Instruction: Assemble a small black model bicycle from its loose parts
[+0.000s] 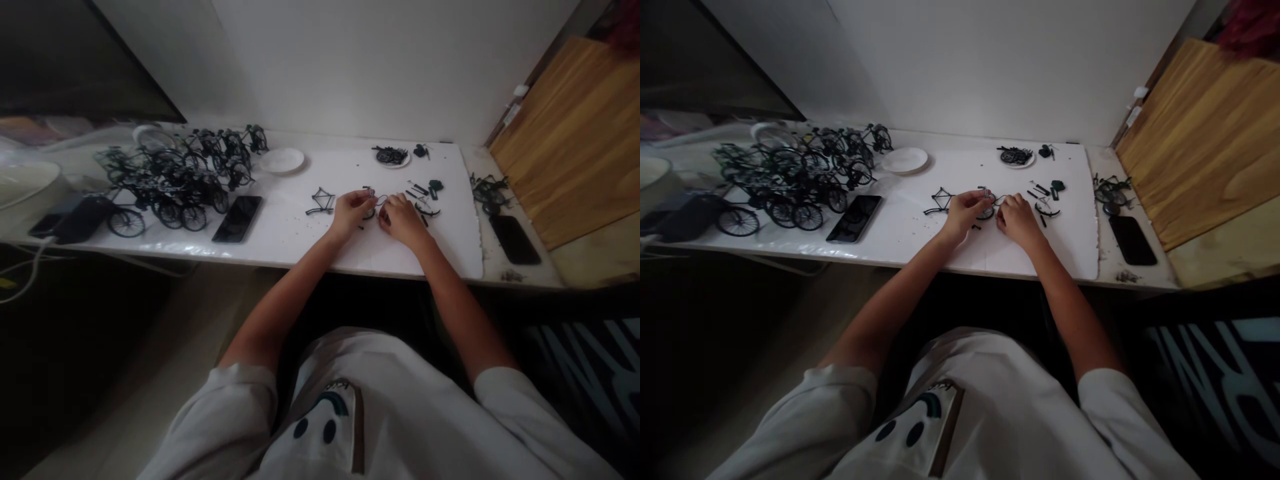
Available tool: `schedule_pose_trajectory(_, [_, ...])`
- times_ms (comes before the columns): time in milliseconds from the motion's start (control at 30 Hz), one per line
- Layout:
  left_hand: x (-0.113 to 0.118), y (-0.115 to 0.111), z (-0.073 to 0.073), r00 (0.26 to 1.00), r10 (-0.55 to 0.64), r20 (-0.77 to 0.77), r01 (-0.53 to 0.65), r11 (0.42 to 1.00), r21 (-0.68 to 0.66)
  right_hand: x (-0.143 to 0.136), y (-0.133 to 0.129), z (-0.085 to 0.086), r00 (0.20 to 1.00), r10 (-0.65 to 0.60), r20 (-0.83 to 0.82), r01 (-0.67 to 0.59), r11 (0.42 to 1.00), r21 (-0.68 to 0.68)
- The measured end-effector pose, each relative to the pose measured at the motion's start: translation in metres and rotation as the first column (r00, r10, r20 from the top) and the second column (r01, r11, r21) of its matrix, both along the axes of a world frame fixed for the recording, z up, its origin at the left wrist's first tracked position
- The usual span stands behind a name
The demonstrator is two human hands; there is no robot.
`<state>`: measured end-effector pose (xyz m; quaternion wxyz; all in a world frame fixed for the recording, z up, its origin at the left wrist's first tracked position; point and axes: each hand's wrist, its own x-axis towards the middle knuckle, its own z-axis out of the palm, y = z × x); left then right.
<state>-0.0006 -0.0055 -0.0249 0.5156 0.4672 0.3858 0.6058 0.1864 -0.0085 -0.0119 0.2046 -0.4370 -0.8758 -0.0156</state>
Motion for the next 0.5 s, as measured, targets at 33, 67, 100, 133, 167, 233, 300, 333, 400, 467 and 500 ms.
schedule_pose_trajectory(33, [0.000,0.000,0.000,1.000,-0.005,0.002,0.005,1.000,0.003,0.001,0.001,-0.001,1.000,0.009,-0.016,-0.009,1.000,-0.004])
schedule_pose_trajectory(67, [0.000,-0.001,0.000,1.000,-0.006,0.001,0.006,1.000,0.008,0.001,0.002,-0.002,0.999,0.017,-0.043,-0.017,1.000,-0.008])
schedule_pose_trajectory(100, [-0.001,-0.001,0.000,1.000,-0.004,0.001,0.004,1.000,0.012,0.002,0.004,-0.003,0.997,0.023,-0.079,-0.025,1.000,-0.015])
schedule_pose_trajectory(133, [-0.001,-0.002,0.000,1.000,-0.002,-0.001,0.002,1.000,0.013,0.003,0.006,-0.004,0.992,0.028,-0.123,-0.031,0.999,-0.025])
schedule_pose_trajectory(167, [-0.001,-0.002,0.000,1.000,-0.001,-0.002,0.001,1.000,0.012,0.004,0.007,-0.005,0.985,0.028,-0.171,-0.035,0.999,-0.037])
schedule_pose_trajectory(233, [-0.001,-0.003,0.001,1.000,-0.006,-0.001,0.006,1.000,0.006,0.005,0.010,-0.006,0.966,0.020,-0.257,-0.035,0.998,-0.057])
schedule_pose_trajectory(300, [-0.001,-0.004,0.001,1.000,-0.018,0.005,0.018,1.000,0.008,0.007,0.012,-0.007,0.950,0.012,-0.312,-0.033,0.998,-0.062])
schedule_pose_trajectory(333, [-0.001,-0.005,0.002,1.000,-0.023,0.012,0.023,1.000,0.010,0.007,0.013,-0.006,0.944,0.010,-0.329,-0.030,0.998,-0.056])
schedule_pose_trajectory(400, [-0.001,-0.006,0.003,0.999,-0.031,0.021,0.030,0.999,0.012,0.008,0.014,-0.005,0.933,0.002,-0.361,-0.019,0.999,-0.043])
schedule_pose_trajectory(467, [-0.001,-0.008,0.004,0.999,-0.031,0.020,0.031,1.000,0.004,0.009,0.015,-0.005,0.917,-0.012,-0.398,-0.004,0.999,-0.039])
schedule_pose_trajectory(500, [0.000,-0.009,0.005,0.999,-0.033,0.017,0.033,0.999,-0.001,0.009,0.015,-0.005,0.907,-0.018,-0.420,0.001,0.999,-0.042])
